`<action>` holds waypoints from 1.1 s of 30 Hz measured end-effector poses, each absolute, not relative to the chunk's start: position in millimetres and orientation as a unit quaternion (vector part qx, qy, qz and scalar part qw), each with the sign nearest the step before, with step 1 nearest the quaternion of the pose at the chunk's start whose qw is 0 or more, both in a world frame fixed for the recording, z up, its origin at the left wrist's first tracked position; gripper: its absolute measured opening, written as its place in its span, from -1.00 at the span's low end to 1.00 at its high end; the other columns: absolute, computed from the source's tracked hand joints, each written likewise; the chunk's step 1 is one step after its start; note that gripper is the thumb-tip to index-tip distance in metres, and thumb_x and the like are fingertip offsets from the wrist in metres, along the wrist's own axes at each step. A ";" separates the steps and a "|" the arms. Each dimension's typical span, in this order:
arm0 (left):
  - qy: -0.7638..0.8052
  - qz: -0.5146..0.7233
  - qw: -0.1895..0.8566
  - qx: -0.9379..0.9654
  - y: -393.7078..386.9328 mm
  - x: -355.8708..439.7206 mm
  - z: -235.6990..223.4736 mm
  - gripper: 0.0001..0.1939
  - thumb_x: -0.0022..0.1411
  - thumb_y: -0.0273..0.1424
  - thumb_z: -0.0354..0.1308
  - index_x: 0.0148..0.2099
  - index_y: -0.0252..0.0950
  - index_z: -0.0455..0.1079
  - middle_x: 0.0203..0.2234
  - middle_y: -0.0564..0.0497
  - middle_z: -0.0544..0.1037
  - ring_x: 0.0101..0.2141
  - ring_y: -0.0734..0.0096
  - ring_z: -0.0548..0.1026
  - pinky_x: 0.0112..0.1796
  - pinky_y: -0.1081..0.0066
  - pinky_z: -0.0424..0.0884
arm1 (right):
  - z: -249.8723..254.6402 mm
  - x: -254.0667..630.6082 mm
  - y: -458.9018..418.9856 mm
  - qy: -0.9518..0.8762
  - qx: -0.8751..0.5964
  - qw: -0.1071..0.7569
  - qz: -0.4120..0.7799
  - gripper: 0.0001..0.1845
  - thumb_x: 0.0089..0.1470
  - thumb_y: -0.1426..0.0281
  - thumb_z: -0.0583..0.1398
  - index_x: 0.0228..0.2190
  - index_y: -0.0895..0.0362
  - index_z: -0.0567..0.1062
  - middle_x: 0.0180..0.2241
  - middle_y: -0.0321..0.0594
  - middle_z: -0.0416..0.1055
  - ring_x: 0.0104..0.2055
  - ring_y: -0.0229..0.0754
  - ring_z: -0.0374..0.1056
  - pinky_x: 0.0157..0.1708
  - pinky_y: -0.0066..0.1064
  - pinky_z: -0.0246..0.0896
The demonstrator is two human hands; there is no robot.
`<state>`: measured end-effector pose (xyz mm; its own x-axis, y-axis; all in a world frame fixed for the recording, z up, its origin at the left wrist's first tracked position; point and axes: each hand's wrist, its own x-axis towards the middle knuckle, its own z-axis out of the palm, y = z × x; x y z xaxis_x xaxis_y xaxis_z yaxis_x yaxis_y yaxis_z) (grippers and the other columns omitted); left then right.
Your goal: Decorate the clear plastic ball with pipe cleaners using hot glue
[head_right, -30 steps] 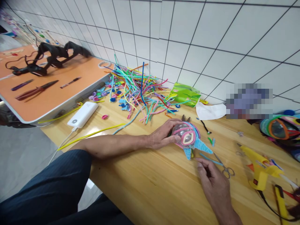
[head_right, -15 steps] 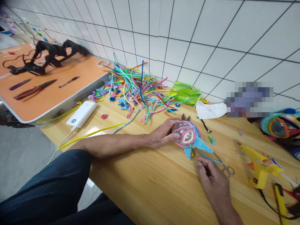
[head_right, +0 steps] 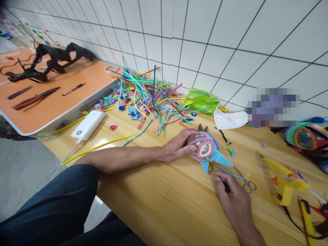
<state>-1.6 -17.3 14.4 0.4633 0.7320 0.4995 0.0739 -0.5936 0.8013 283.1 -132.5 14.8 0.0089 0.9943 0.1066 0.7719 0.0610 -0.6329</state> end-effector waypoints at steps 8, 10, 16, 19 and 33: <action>0.276 0.450 0.382 0.758 -17.8 -1.2 14.8 -0.29 0.57 0.13 0.03 0.40 -0.34 0.33 0.34 -0.37 0.45 0.38 -0.09 0.41 0.41 -0.10 0.34 | 19.8 274.9 -131.0 -0.665 -0.656 0.303 0.190 -0.56 0.13 -0.07 0.24 -0.29 -0.02 0.72 -0.39 -0.21 0.72 -0.45 -0.03 0.59 -0.45 -0.27 0.46; 0.275 0.451 0.381 0.759 -17.9 -0.9 15.7 -0.30 0.58 0.12 0.02 0.39 -0.37 0.33 0.33 -0.37 0.46 0.38 -0.07 0.41 0.41 -0.06 0.34 | 20.1 274.5 -130.1 -0.662 -0.657 0.314 0.180 -0.54 0.09 -0.09 0.24 -0.32 -0.03 0.72 -0.42 -0.21 0.70 -0.47 0.00 0.59 -0.47 -0.25 0.47; 0.287 0.441 0.394 0.754 -17.6 -1.1 17.2 -0.39 0.57 0.05 0.08 0.39 -0.29 0.34 0.32 -0.31 0.48 0.37 -0.03 0.42 0.42 -0.05 0.33 | 20.6 274.9 -128.9 -0.653 -0.673 0.302 0.171 -0.56 0.03 -0.07 0.23 -0.32 -0.05 0.74 -0.40 -0.22 0.73 -0.44 0.07 0.64 -0.44 -0.18 0.50; 0.292 0.436 0.395 0.754 -16.9 -0.3 15.7 -0.39 0.57 0.03 0.10 0.39 -0.30 0.34 0.33 -0.32 0.48 0.38 -0.06 0.42 0.42 -0.07 0.34 | 21.4 274.3 -127.9 -0.650 -0.678 0.297 0.172 -0.57 0.01 -0.07 0.23 -0.33 -0.06 0.73 -0.39 -0.21 0.73 -0.44 0.09 0.64 -0.43 -0.15 0.52; 0.284 0.439 0.392 0.757 -18.1 -0.9 17.7 -0.38 0.59 0.07 0.04 0.39 -0.27 0.35 0.30 -0.28 0.50 0.35 0.01 0.44 0.41 -0.02 0.34 | 2.2 299.9 -130.2 -0.670 -0.667 0.262 0.192 -0.69 0.12 -0.01 0.30 -0.22 -0.19 0.75 -0.29 -0.13 0.75 -0.34 0.12 0.66 -0.33 -0.08 0.54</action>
<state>-0.9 -18.1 17.7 0.4542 0.7740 0.4411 0.0857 -0.5308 0.8431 299.9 -130.2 2.2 0.0271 0.9952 0.0945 0.7940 0.0360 -0.6069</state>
